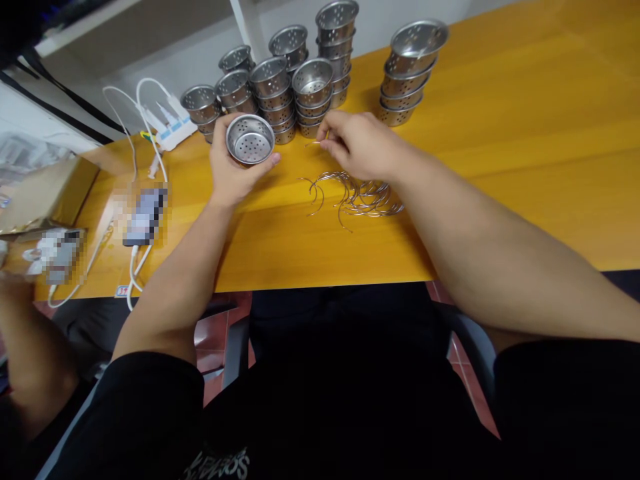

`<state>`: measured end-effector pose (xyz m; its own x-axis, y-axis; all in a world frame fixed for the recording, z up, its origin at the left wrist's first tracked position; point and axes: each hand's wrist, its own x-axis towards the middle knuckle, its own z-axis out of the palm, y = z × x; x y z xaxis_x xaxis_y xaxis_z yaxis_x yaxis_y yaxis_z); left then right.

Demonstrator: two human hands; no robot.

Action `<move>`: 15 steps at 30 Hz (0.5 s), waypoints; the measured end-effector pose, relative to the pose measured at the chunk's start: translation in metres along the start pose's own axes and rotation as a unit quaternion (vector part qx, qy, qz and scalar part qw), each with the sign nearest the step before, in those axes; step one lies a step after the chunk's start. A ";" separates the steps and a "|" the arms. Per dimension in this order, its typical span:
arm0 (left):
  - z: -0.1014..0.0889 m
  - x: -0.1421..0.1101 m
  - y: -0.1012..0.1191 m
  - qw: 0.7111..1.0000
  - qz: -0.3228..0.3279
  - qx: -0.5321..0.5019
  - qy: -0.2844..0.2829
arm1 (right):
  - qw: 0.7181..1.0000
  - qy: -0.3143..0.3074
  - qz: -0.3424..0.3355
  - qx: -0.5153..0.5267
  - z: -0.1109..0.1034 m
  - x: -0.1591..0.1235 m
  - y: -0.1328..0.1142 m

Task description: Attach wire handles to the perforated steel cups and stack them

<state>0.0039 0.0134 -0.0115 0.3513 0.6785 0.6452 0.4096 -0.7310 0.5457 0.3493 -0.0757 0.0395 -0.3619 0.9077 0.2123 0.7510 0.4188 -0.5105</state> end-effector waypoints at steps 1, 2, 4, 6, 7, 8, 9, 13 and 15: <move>0.002 0.000 -0.006 1.000 0.013 -0.008 -0.003 | 1.000 0.015 -0.006 0.015 0.004 0.001 0.002; 0.004 0.000 -0.012 1.000 0.023 -0.020 -0.005 | 0.999 0.035 -0.017 0.035 0.009 0.003 0.006; 0.006 0.000 -0.024 0.998 0.037 -0.044 -0.004 | 0.993 0.081 -0.045 0.078 0.020 0.007 0.012; 0.009 0.000 -0.035 0.997 0.049 -0.059 0.005 | 0.985 0.111 -0.075 0.110 0.030 0.010 0.018; 0.010 0.000 -0.039 0.996 0.056 -0.065 0.012 | 0.982 0.115 -0.086 0.121 0.034 0.011 0.019; 0.011 0.000 -0.043 0.995 0.061 -0.071 0.019 | 0.981 0.111 -0.093 0.129 0.036 0.012 0.020; 0.013 0.000 -0.046 0.995 0.064 -0.077 0.022 | 0.980 0.108 -0.095 0.137 0.037 0.012 0.019; 0.017 0.000 -0.051 0.995 0.049 -0.088 0.008 | 0.978 0.095 -0.083 0.164 0.035 0.011 0.016; 0.018 0.000 -0.051 0.995 0.048 -0.093 -0.002 | 0.976 0.095 -0.070 0.181 0.033 0.010 0.015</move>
<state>-0.0018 0.0520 -0.0492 0.3851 0.6051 0.6968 0.2120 -0.7929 0.5713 0.3387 -0.0613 0.0066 -0.3121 0.8444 0.4355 0.4443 0.5348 -0.7187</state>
